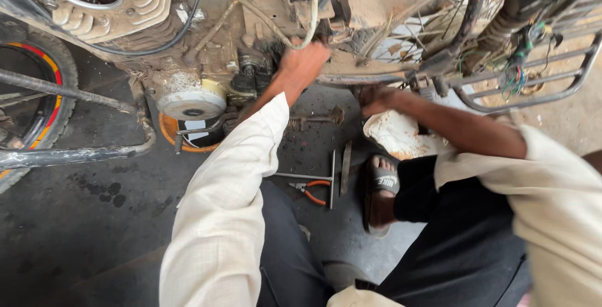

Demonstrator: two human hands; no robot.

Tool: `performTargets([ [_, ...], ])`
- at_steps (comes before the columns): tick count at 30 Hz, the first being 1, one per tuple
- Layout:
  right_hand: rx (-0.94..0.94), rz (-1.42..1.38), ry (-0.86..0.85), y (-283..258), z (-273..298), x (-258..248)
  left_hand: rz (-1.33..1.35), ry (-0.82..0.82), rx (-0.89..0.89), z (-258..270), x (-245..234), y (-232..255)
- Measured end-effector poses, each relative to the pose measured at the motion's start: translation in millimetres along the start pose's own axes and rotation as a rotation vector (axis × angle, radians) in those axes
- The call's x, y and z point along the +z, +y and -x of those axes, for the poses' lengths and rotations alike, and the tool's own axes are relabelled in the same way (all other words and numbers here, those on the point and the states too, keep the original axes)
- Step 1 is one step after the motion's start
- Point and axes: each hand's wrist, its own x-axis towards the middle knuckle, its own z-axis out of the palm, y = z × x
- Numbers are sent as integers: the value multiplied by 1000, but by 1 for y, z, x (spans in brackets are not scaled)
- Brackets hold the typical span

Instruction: The person removes a sprocket from the engine shaft, cleans the area with a cloth, and installs a new sprocket while another person assists by holding the chain.

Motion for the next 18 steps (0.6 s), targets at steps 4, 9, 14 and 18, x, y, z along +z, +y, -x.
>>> performTargets([
  [4, -56, 136, 24, -44, 65, -57, -10, -25, -35, -3, -10, -1],
  [9, 31, -38, 331, -27, 114, -120, -98, -183, -17, -7, -17, -6],
  [14, 286, -50, 614, 16, 85, -114, 111, -394, -139, -14, -68, 4],
  [18, 345, 48, 558, 44, 52, -107, 366, -1, 112, 10, -107, 48],
])
